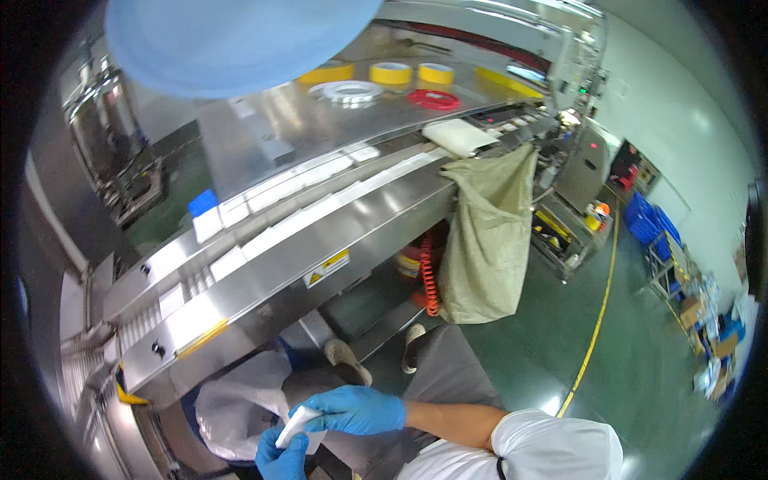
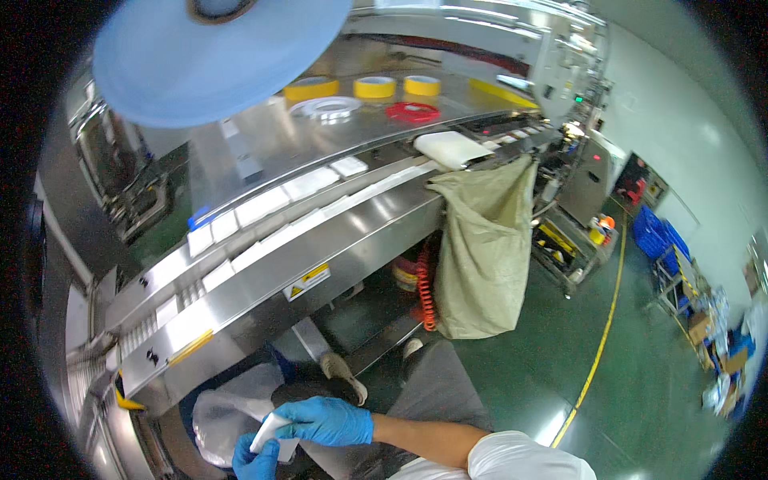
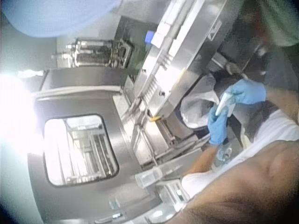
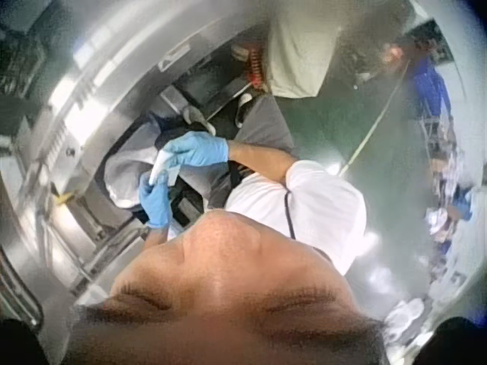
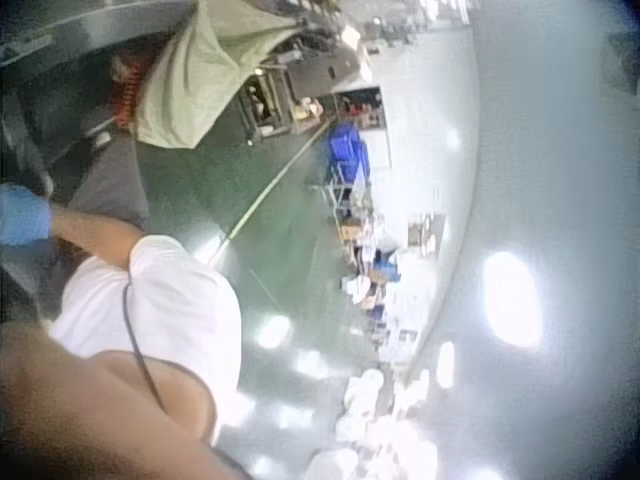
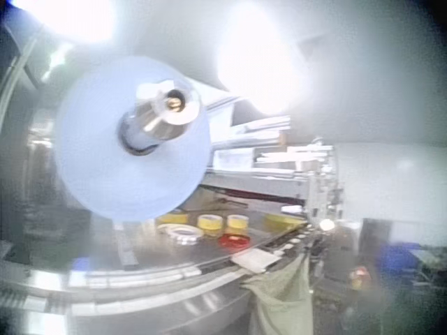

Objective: The person picks up white rectangular packages from a conveyor belt, holds them with both hands to inspect the surfaces, and places them back onto the belt. The task is performed repeatedly in a seated position within a factory setting.

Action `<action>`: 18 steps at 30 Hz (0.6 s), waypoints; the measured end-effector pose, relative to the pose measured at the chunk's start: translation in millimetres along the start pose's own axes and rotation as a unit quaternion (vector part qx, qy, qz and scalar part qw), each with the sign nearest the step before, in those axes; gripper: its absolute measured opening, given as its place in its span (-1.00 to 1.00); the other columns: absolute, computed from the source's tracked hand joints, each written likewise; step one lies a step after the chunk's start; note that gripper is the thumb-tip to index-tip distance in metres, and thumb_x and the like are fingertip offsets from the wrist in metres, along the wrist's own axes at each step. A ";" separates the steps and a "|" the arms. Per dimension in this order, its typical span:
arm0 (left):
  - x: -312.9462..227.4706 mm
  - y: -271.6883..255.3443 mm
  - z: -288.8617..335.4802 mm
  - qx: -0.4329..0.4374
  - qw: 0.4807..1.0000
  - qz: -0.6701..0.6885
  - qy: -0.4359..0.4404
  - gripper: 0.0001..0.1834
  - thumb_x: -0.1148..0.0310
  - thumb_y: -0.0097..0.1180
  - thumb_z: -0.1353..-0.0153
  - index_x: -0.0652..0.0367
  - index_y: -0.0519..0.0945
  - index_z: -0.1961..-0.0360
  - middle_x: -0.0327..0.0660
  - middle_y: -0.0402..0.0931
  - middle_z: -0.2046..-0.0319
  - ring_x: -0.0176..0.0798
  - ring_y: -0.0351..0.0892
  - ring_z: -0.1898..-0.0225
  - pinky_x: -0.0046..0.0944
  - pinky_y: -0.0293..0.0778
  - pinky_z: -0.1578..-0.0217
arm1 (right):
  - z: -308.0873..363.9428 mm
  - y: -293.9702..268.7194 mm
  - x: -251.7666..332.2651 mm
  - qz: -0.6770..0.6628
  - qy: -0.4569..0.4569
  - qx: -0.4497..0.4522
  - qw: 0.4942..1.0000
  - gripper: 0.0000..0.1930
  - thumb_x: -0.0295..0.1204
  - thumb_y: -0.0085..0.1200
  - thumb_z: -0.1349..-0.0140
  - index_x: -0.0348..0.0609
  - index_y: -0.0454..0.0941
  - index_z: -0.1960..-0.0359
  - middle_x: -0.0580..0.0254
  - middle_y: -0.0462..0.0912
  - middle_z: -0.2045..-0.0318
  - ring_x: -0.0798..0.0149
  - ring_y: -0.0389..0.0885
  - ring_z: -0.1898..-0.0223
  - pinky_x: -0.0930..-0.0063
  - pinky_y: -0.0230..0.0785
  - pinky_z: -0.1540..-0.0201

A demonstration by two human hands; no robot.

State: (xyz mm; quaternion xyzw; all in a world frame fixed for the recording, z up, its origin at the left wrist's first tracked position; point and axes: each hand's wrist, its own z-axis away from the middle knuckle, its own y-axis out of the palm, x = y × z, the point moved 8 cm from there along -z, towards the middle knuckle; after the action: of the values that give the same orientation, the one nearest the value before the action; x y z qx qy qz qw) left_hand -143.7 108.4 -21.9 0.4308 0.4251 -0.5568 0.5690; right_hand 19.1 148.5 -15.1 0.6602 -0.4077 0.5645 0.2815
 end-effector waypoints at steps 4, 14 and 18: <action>5.4 -8.1 1.4 -0.045 0.998 -0.034 0.008 -0.90 0.47 0.24 -0.24 0.18 0.56 0.25 -0.40 0.48 0.41 -0.54 0.36 0.41 -0.50 0.32 0.42 | 0.7 -2.3 8.8 0.024 0.004 -0.002 1.000 -0.65 -0.18 0.10 -0.33 -0.12 0.54 -0.03 0.00 0.67 0.22 0.06 0.67 0.21 0.34 0.45 0.12; -1.9 -1.7 1.1 -0.011 0.999 -0.048 -0.020 -0.90 0.44 0.23 -0.26 0.20 0.55 0.28 -0.37 0.49 0.41 -0.52 0.36 0.40 -0.45 0.33 0.41 | 1.5 -4.0 6.9 0.016 0.043 -0.001 0.999 -0.66 -0.21 0.15 -0.31 -0.13 0.56 -0.01 0.12 0.67 0.20 0.22 0.63 0.20 0.42 0.44 0.07; 2.3 -2.6 0.3 -0.012 0.998 -0.057 -0.037 -0.89 0.42 0.22 -0.27 0.19 0.54 0.28 -0.38 0.48 0.41 -0.53 0.35 0.40 -0.46 0.32 0.42 | -0.1 -3.0 -5.7 0.022 0.034 -0.006 0.999 -0.66 -0.20 0.15 -0.31 -0.16 0.55 0.02 0.11 0.66 0.24 0.25 0.62 0.24 0.42 0.43 0.10</action>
State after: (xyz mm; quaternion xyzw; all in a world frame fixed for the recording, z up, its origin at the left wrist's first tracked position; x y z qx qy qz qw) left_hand -146.3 107.5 -24.1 0.3774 0.4345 -0.5990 0.5568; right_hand 21.4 151.3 -20.4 0.6300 -0.4157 0.5899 0.2869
